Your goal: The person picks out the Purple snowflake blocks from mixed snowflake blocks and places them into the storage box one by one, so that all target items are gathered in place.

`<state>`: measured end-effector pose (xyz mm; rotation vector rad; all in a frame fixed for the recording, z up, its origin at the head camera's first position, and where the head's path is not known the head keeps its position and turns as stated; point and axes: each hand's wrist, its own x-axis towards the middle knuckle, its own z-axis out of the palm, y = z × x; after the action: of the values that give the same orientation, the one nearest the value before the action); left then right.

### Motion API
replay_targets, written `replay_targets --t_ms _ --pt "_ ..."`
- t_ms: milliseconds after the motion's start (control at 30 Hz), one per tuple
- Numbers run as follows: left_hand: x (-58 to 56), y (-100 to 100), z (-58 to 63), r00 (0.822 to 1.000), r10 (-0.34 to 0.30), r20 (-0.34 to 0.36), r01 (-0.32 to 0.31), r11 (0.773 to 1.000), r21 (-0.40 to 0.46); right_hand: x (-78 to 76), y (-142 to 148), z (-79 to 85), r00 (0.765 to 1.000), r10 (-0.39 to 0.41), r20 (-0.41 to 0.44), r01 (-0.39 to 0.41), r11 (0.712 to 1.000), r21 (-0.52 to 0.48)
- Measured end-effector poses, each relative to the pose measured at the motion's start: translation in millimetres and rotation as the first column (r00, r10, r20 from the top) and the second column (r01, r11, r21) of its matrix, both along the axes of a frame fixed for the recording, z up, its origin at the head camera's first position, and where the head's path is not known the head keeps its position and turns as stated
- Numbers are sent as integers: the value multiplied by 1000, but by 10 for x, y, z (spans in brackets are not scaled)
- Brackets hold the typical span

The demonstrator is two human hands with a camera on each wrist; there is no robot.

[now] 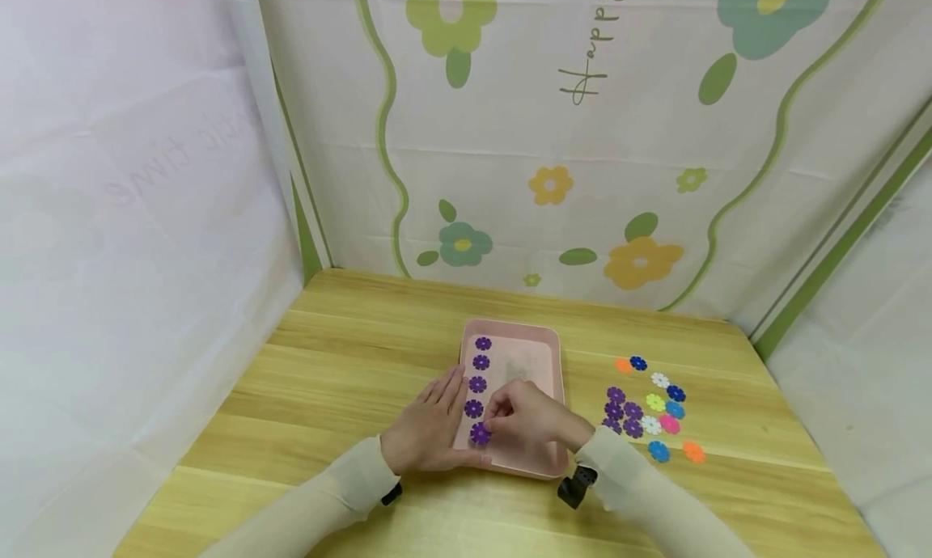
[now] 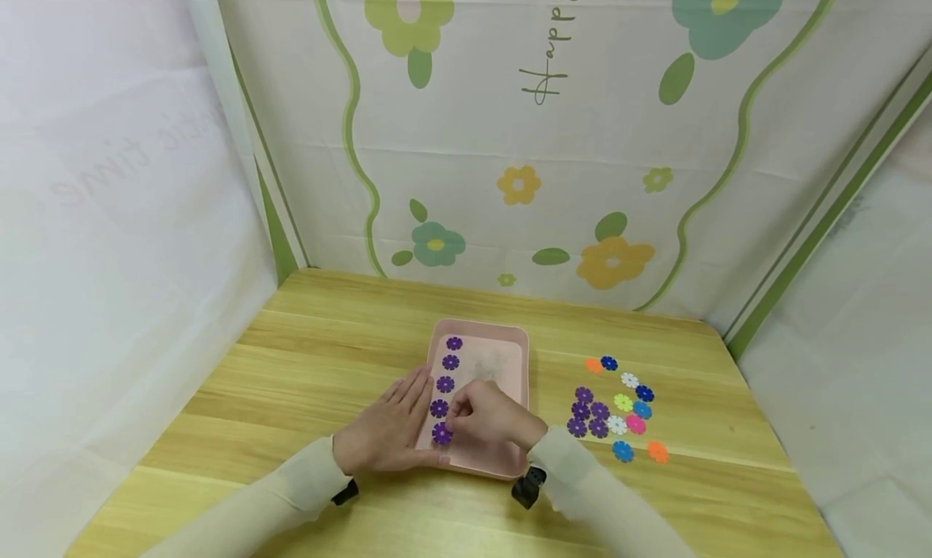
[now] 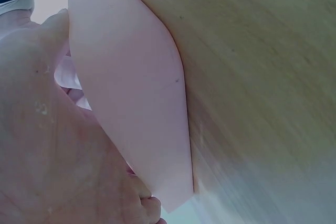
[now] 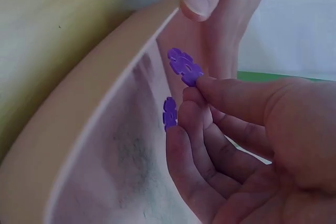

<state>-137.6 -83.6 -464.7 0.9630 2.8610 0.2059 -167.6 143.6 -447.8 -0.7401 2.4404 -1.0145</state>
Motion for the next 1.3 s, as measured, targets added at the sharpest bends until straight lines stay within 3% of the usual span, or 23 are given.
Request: replay_targets --t_ms 633,967,1300 --pt "-3 6 -1 1000 -11 8 11 1000 0 32 -107 -239 997 -76 22 76 997 12" --pt "-8 17 -12 1000 16 17 -16 1000 -11 -60 146 -28 992 -118 -49 120 992 30" --pt "-17 33 12 999 13 41 -13 1000 -2 -212 877 262 968 -196 -154 213 972 101"
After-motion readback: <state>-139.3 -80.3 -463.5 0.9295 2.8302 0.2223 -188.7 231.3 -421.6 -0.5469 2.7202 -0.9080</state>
